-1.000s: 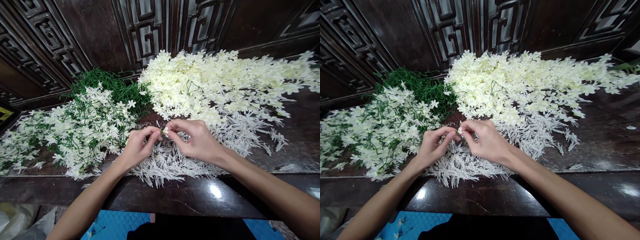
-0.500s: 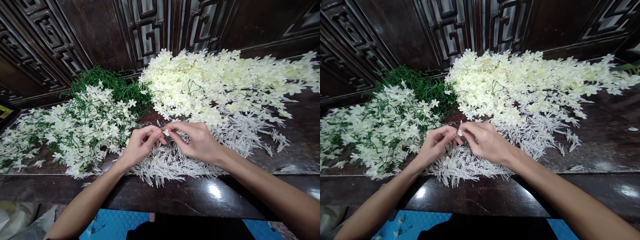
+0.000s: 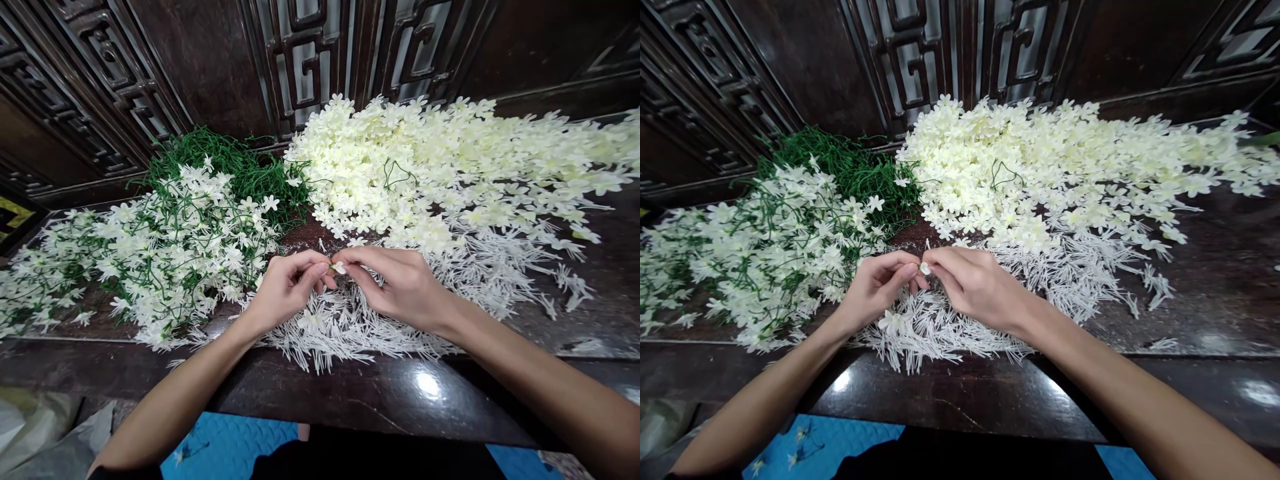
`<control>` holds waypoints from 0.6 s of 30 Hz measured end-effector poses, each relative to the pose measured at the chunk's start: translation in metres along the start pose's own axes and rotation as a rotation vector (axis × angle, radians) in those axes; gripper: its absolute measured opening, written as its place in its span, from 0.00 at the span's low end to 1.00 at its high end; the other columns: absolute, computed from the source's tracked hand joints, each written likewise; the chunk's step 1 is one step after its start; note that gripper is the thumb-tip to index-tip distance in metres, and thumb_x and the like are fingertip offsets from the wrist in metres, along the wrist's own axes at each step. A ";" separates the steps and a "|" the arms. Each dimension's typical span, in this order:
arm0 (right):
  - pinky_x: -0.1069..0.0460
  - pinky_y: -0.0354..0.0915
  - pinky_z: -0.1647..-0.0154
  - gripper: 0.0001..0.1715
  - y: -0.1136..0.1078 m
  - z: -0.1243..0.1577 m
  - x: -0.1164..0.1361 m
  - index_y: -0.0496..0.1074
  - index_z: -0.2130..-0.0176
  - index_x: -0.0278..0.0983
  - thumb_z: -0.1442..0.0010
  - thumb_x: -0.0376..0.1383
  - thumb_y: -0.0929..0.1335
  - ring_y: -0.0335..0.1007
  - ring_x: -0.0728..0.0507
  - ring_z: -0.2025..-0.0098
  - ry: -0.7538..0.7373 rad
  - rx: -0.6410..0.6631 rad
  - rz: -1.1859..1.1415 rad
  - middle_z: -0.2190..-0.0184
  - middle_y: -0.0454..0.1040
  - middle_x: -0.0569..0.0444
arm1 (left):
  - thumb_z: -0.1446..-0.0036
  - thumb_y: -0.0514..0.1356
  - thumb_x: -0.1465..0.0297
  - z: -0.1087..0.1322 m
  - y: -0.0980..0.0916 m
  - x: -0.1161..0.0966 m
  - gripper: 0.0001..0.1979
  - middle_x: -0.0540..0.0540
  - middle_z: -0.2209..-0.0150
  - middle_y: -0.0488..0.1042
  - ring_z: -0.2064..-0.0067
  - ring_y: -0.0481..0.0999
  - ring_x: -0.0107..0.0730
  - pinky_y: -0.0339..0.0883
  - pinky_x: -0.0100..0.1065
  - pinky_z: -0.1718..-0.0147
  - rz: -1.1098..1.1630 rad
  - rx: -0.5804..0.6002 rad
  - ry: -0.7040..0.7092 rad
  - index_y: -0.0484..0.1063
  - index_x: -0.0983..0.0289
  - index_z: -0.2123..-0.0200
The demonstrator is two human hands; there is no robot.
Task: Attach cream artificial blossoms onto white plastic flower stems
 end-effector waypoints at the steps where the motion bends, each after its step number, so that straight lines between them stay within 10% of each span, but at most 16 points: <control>1: 0.54 0.74 0.76 0.11 0.000 0.000 0.001 0.70 0.60 0.34 0.36 0.24 0.60 0.74 0.48 0.73 -0.011 -0.007 0.022 0.73 0.77 0.53 | 0.38 0.55 0.70 0.000 0.000 0.000 0.09 0.54 0.73 0.78 0.76 0.70 0.23 0.58 0.23 0.83 0.001 -0.002 -0.001 0.74 0.64 0.65; 18: 0.54 0.75 0.69 0.15 0.003 0.001 0.006 0.68 0.53 0.36 0.38 0.23 0.62 0.76 0.46 0.68 -0.049 -0.035 0.072 0.67 0.77 0.50 | 0.39 0.51 0.75 0.005 0.004 -0.002 0.11 0.54 0.72 0.79 0.73 0.75 0.26 0.70 0.29 0.73 -0.258 -0.026 0.196 0.73 0.67 0.65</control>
Point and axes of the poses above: each hand's wrist, its own z-axis away from the middle knuckle, its own y-axis out of the palm, x = y × z, the point moved 5 cm from there along -z, towards the middle knuckle
